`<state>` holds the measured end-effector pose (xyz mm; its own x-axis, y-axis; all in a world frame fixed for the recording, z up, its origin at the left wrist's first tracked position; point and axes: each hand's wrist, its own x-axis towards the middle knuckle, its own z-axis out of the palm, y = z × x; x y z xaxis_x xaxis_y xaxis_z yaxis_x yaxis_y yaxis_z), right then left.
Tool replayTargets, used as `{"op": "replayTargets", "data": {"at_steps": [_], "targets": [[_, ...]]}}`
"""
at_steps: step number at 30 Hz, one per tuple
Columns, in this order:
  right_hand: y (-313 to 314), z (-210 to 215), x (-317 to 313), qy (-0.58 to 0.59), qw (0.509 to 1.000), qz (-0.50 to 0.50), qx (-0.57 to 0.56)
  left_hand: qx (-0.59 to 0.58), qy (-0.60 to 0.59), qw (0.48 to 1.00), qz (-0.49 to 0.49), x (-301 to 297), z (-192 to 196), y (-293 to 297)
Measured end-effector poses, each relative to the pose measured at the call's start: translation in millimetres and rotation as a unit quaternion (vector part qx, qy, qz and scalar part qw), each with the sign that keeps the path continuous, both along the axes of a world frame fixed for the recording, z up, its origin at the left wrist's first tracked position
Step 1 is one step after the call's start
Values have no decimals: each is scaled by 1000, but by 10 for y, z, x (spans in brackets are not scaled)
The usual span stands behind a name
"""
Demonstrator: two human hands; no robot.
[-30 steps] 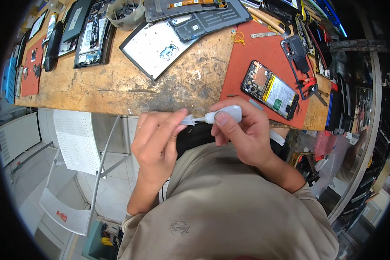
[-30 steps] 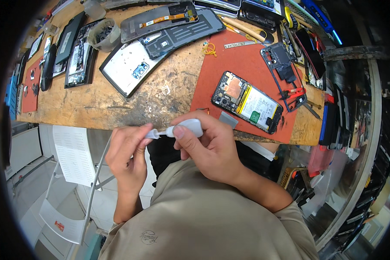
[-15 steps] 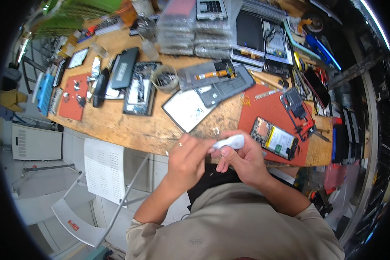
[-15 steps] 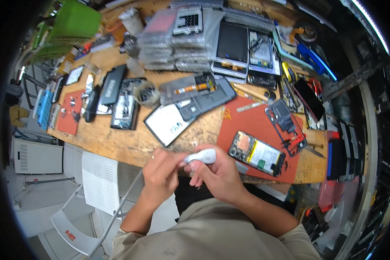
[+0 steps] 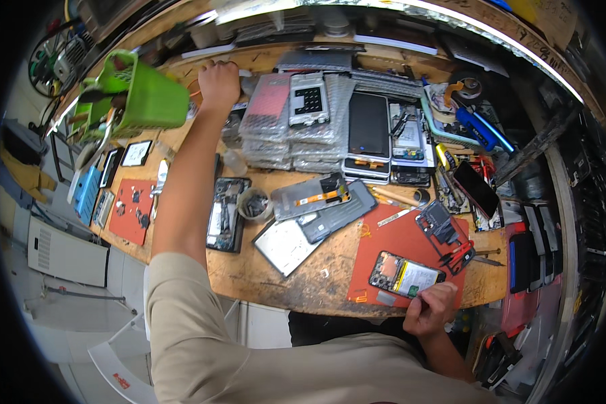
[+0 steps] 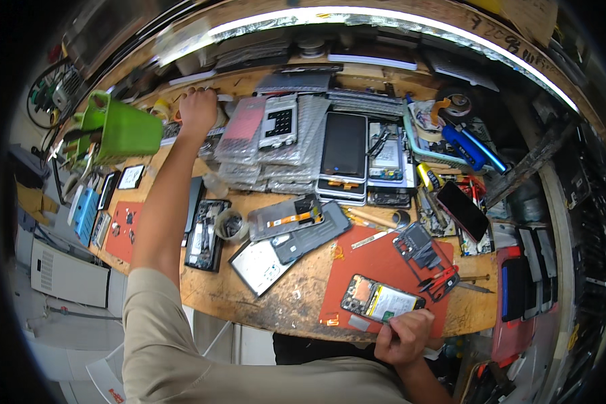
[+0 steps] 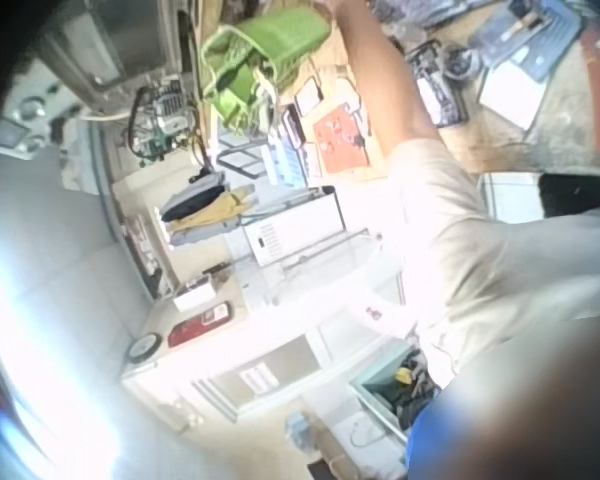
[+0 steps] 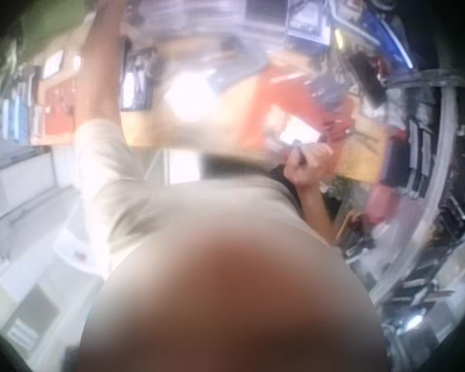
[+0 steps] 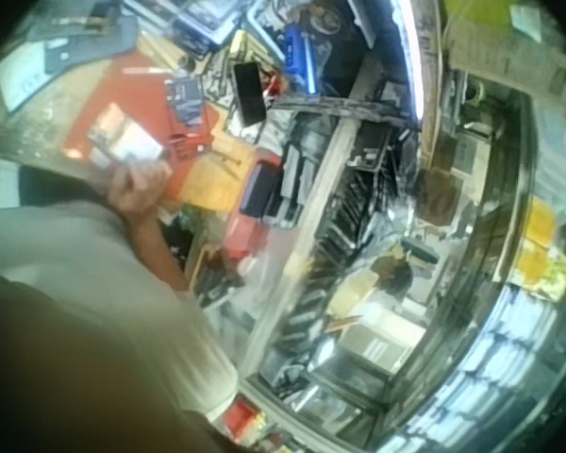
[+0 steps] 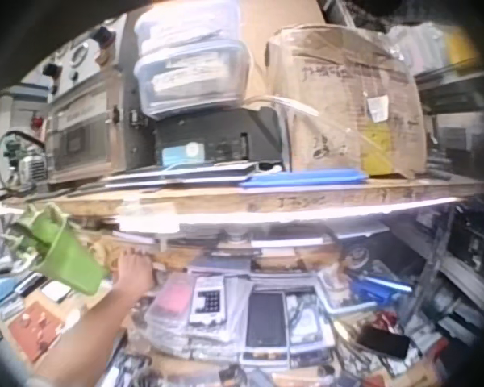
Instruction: The person disassembles a smartphone, removes the battery and internal components, and uses tweezers to handle small connectors and ribbon cables. The person then reassembles the phone by placing the back cover and securing internal parts.
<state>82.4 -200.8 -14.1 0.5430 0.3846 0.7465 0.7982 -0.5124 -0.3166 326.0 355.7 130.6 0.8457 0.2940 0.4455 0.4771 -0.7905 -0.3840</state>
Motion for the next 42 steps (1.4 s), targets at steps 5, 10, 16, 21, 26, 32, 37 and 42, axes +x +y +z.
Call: {"op": "replayTargets", "data": {"at_steps": [5, 10, 16, 21, 26, 32, 37, 42], "targets": [[30, 33, 13, 14, 999, -20, 27, -49, 94, 994, -12, 674, -67, 199], [20, 61, 28, 29, 999, -24, 37, -92, 77, 991, -58, 576, 41, 433], [-5, 46, 49, 46, 997, 15, 66, -201, -106, 952, -203, -937, 190, -43], [-16, 130, 73, 72, 992, 46, 91, -342, -82, 888, -297, -2504, -382, -1601], [-202, 266, 14, 103, 990, 32, 92, -490, 11, 819, -298, -2989, -727, -2713], [-572, 342, 74, 88, 995, -41, 39, -449, 69, 833, -315, -2899, -874, -3079], [-948, 395, 320, 81, 985, -155, 3, -506, 40, 804, -312, -2972, -839, -3002], [-1277, 478, 607, 135, 972, -190, 8, -632, -77, 744, -202, -3295, -809, -2879]]}}
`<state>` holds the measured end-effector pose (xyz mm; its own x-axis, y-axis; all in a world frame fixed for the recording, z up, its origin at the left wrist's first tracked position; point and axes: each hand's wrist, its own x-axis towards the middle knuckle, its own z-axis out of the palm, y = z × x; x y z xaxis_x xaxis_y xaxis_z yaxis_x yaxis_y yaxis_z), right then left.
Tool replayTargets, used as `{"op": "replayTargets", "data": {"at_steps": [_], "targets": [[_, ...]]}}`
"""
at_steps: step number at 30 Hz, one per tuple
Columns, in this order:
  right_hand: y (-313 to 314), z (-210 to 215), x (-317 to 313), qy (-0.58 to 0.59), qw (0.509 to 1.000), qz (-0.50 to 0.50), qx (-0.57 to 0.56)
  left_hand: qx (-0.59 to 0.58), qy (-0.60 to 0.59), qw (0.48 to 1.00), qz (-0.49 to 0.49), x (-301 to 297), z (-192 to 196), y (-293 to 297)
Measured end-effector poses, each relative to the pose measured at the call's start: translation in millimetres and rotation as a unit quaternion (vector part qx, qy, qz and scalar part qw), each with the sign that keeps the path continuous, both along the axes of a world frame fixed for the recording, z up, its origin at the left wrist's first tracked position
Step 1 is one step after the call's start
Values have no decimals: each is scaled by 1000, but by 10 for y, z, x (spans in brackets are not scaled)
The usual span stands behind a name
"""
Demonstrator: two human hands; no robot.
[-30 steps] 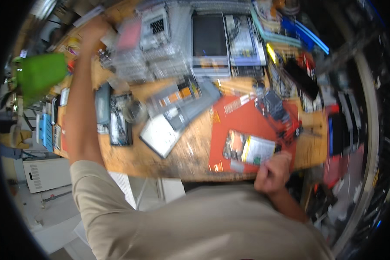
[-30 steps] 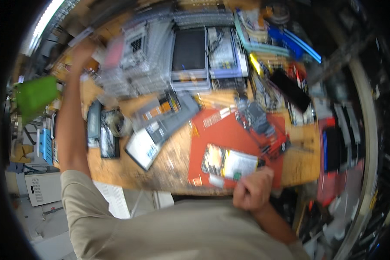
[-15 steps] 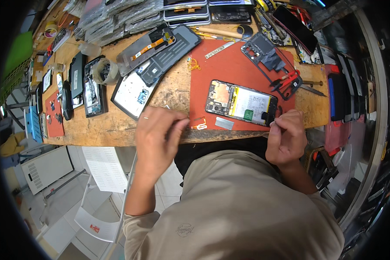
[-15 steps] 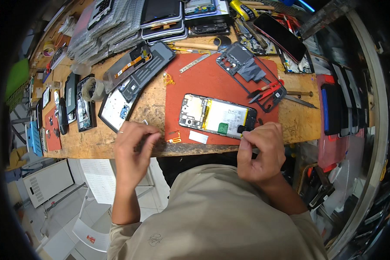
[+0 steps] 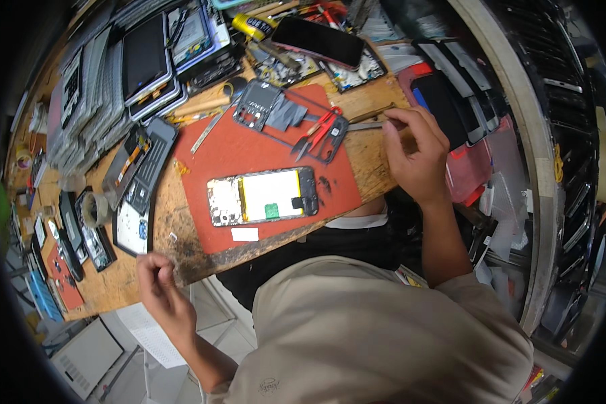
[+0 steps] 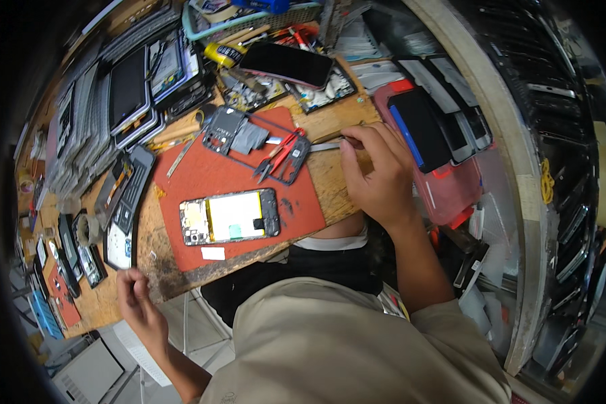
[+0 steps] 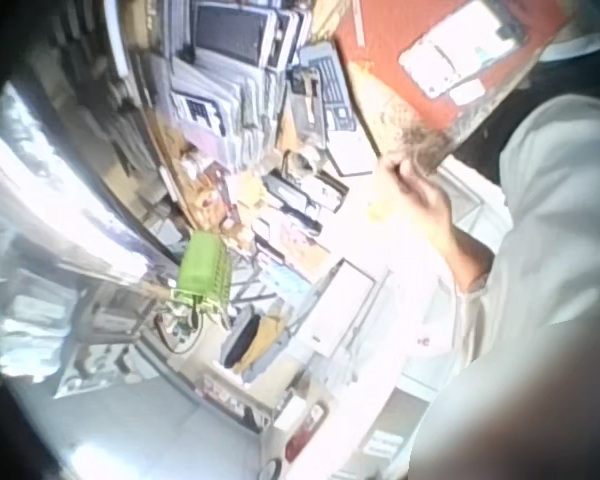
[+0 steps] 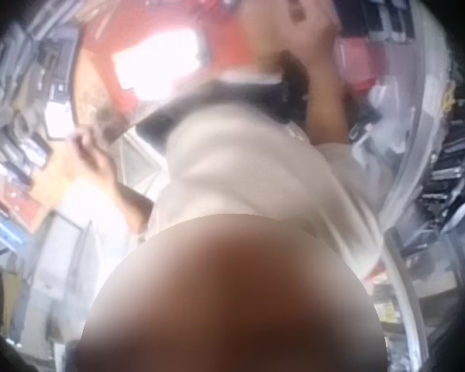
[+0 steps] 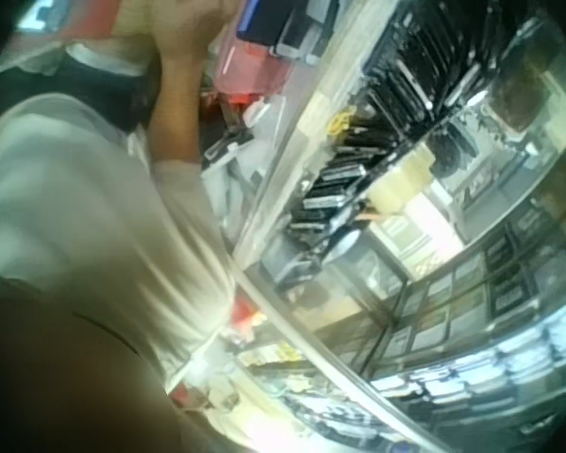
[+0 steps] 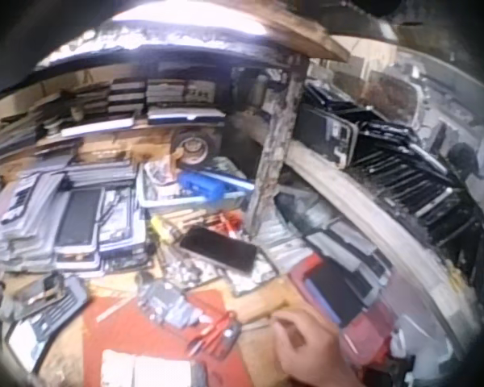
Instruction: The person disassembles a smartphone, removes the battery and internal components, and uses tweezers to handle small connectors and ribbon cables. The person then reassembles the phone by placing the back cover and securing internal parts.
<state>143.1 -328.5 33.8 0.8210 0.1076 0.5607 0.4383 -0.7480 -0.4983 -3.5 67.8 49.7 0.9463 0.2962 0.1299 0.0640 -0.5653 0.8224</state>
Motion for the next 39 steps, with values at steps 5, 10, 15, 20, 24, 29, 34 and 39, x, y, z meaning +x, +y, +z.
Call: {"op": "replayTargets", "data": {"at_steps": [5, 10, 15, 20, 24, 29, 34, 39], "targets": [[-227, 67, 261, 81, 984, 60, -144, -16, -6, 997, 74, -379, -158, 146], [-314, 42, 240, 106, 978, 74, -163, -20, -4, 989, 144, -544, -228, 254], [-259, 128, 147, 49, 945, 98, -307, -62, 7, 983, 172, -598, -246, 291], [-414, 340, -61, 151, 924, 77, -343, -63, -16, 984, 167, -736, -347, 316], [-587, 496, -176, 230, 938, 38, -257, -107, -53, 979, 167, -802, -468, 322], [-3, 563, -277, 268, 926, 115, 240, -79, -88, 985, 127, -746, -550, 330], [1194, 177, -598, 200, 880, 304, 305, -54, -121, 989, 69, -589, -641, 362], [1577, 65, -611, 57, 922, 374, 87, -111, -126, 979, 117, -543, -722, 348]]}}
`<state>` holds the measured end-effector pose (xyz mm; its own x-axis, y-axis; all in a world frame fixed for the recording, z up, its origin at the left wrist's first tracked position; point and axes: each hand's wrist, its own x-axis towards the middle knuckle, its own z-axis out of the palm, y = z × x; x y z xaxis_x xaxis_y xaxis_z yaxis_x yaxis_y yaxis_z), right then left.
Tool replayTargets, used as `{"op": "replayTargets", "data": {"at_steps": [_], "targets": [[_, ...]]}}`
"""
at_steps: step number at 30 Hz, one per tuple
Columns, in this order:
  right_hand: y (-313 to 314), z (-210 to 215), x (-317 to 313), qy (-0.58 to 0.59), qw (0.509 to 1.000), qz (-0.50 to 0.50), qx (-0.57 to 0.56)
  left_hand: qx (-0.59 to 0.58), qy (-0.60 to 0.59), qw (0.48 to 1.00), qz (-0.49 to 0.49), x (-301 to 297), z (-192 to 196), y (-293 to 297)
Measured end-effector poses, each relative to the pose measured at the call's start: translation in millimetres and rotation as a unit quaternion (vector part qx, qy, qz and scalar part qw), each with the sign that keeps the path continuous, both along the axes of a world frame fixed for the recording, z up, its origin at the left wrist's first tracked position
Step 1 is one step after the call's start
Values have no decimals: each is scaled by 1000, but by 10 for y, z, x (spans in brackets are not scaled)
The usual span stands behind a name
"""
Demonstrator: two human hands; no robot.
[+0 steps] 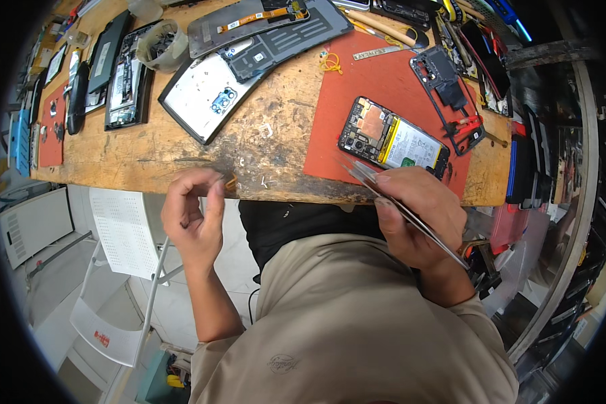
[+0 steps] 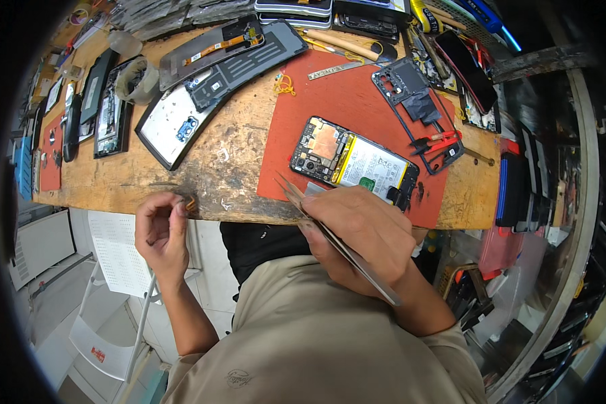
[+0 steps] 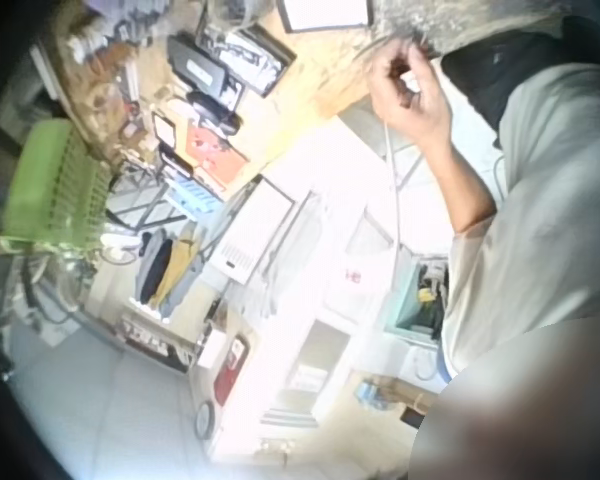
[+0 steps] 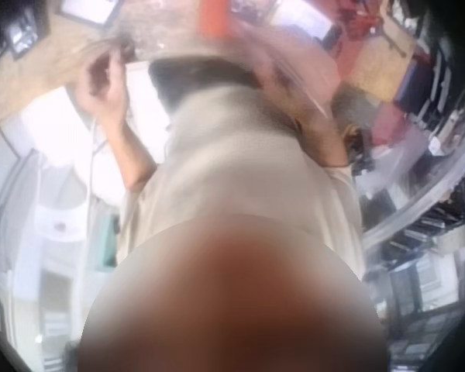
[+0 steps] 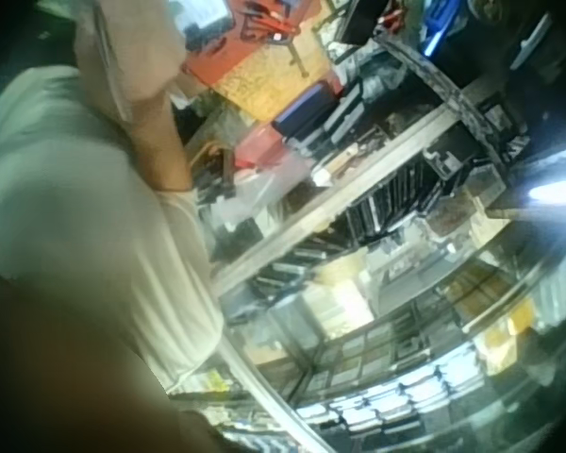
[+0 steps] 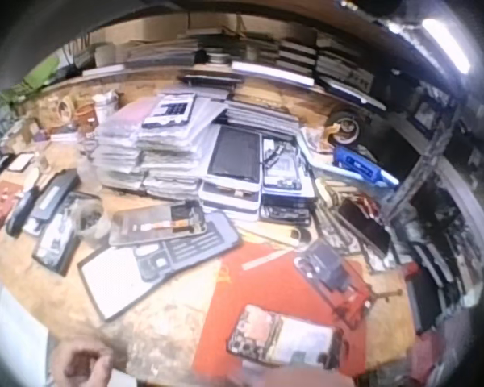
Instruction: The person disassembles a smartphone, removes the battery and internal components, and uses tweezers to handle small connectors and ribbon cables. The person then reassembles the phone by placing the back cover and securing internal parts.
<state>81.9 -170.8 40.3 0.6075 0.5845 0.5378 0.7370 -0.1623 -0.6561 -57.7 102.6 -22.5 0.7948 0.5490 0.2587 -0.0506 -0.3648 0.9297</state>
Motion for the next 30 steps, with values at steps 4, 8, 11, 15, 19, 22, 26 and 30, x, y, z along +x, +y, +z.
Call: {"op": "replayTargets", "data": {"at_steps": [4, 8, 11, 15, 19, 22, 26, 30], "targets": [[29, -37, -46, -21, 999, -14, -25, 90, 3, 996, -16, -15, 13, 39], [46, -117, -133, 29, 997, -32, -67, 51, 4, 999, -17, -16, 19, 26], [41, -127, -131, 41, 997, -42, -54, 41, -3, 999, -28, 0, 10, 19], [51, -129, -98, 56, 997, -49, -33, 31, -17, 999, -35, 5, 23, 25], [108, -239, -62, 58, 997, -57, -15, 8, 4, 1000, -30, -12, 57, 1], [120, -320, -23, 27, 998, -52, 4, 5, -1, 999, -33, -15, 67, -2], [66, -346, 33, -4, 998, -64, -11, -36, 4, 999, -26, -29, 70, 11], [42, -346, 63, 18, 997, -71, -11, -39, 6, 999, -34, -39, 61, 57]]}}
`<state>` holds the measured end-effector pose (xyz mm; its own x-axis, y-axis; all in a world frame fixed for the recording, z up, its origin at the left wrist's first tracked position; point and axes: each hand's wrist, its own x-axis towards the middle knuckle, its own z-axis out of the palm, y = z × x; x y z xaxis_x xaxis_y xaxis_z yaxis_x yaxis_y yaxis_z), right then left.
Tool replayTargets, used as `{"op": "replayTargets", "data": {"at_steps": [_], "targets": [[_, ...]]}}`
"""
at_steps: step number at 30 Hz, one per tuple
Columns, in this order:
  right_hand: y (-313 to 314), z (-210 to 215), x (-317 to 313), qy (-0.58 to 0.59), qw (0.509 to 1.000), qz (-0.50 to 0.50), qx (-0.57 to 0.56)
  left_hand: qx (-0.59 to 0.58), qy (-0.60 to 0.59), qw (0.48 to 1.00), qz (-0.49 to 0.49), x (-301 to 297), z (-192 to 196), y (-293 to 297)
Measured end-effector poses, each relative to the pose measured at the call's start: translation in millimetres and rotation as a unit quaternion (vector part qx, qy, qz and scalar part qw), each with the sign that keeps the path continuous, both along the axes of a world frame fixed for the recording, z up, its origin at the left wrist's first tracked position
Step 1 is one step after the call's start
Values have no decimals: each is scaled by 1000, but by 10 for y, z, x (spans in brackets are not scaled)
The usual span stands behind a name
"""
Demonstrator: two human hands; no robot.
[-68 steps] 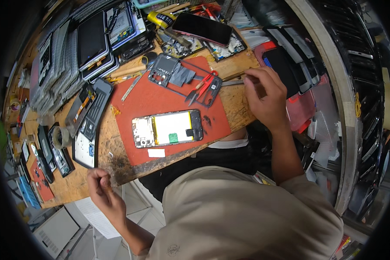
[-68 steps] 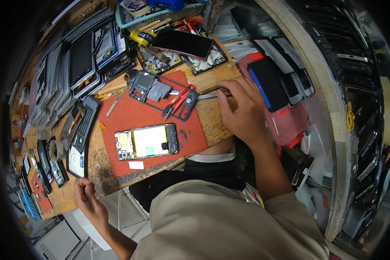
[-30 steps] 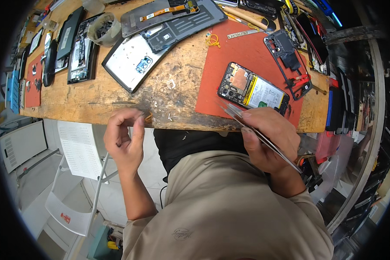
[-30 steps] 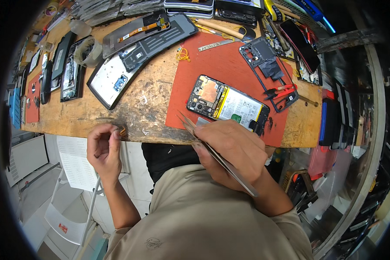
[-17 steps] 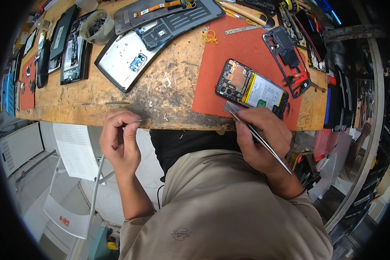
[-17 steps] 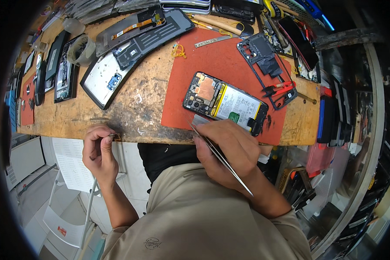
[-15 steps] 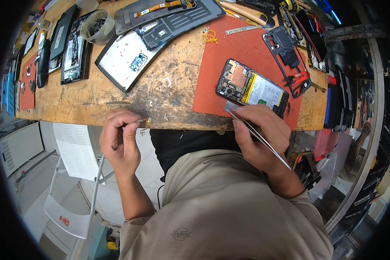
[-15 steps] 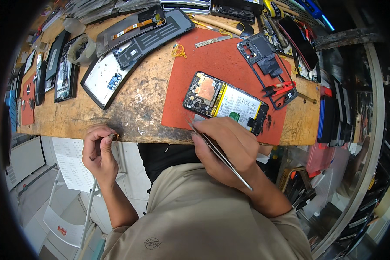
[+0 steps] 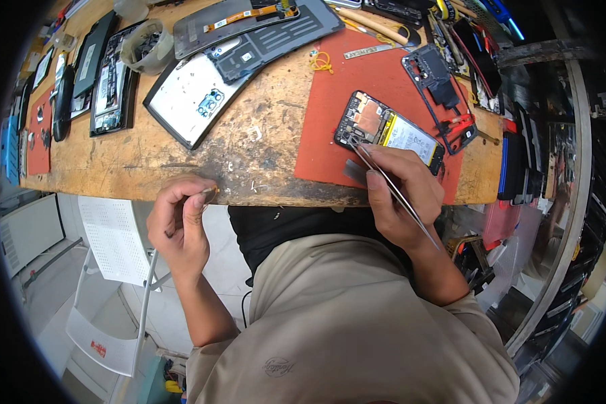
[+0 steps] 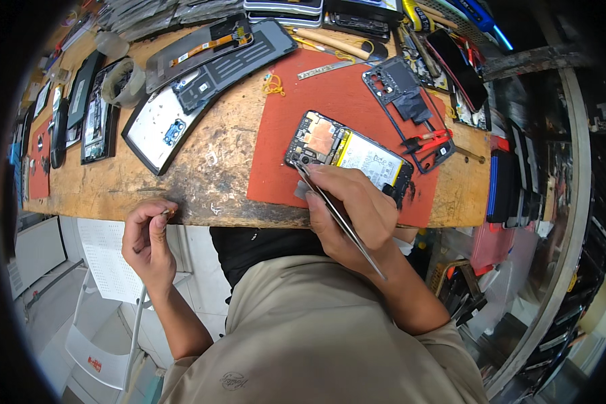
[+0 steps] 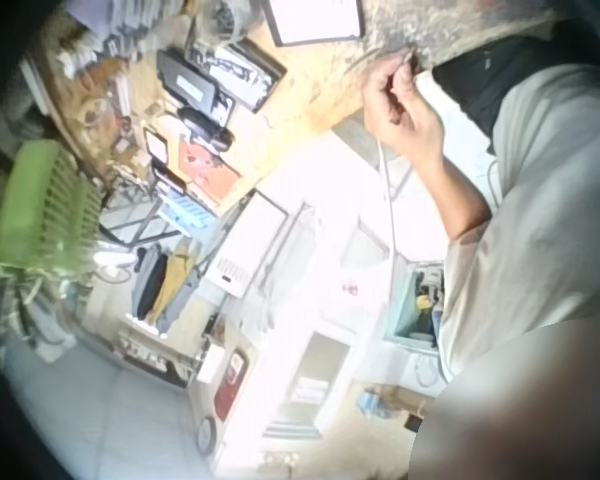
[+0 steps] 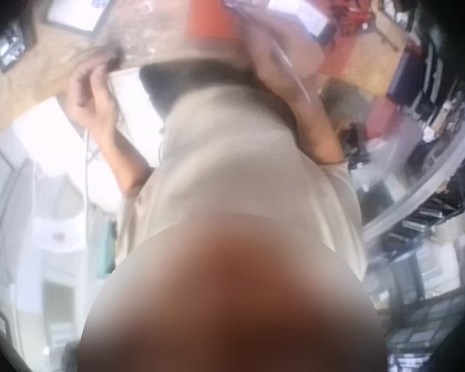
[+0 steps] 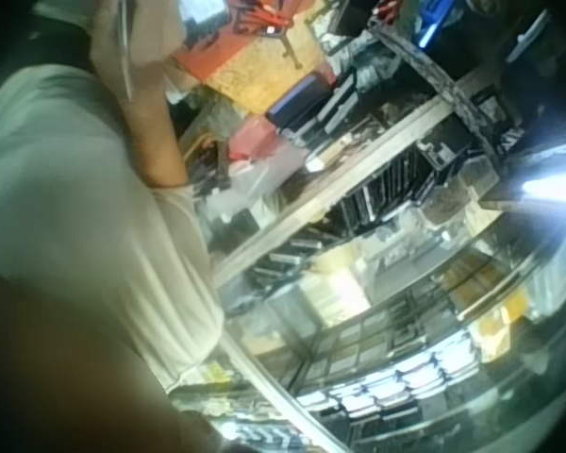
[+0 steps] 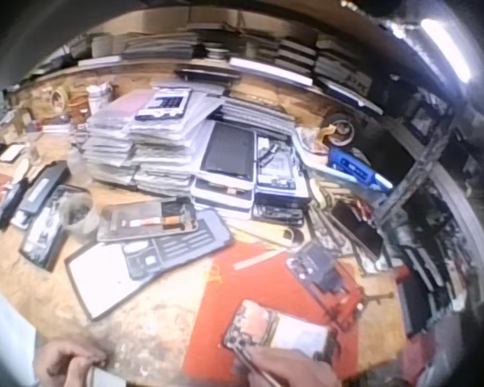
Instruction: The person disassembles a smartphone, removes the battery and internal components, and uses tweezers to handle small connectors and ribbon cables. The person then reassembles the phone by placing the back cover and securing internal parts.
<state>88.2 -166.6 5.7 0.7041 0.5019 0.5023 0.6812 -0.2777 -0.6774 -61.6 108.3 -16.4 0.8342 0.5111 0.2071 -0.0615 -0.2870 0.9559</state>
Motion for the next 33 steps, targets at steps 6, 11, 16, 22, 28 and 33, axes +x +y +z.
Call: {"op": "replayTargets", "data": {"at_steps": [6, 11, 16, 22, 28, 33], "targets": [[48, 110, 63, -18, 1000, 9, 9, 41, -2, 999, -6, 14, -22, 11], [164, 222, -10, 80, 996, 5, 34, 89, 22, 996, 8, 49, -11, -3], [339, 165, -44, 150, 988, 21, 39, 104, 12, 994, -11, 48, -4, 15], [237, 178, 43, 112, 990, -44, 78, 135, 7, 991, -9, 12, -49, 39], [-308, 239, 475, 192, 964, -154, 98, 137, 24, 990, -3, -7, -85, 66], [-502, 182, 664, 285, 946, -136, 76, 143, 39, 989, -8, -16, -105, 106]]}}
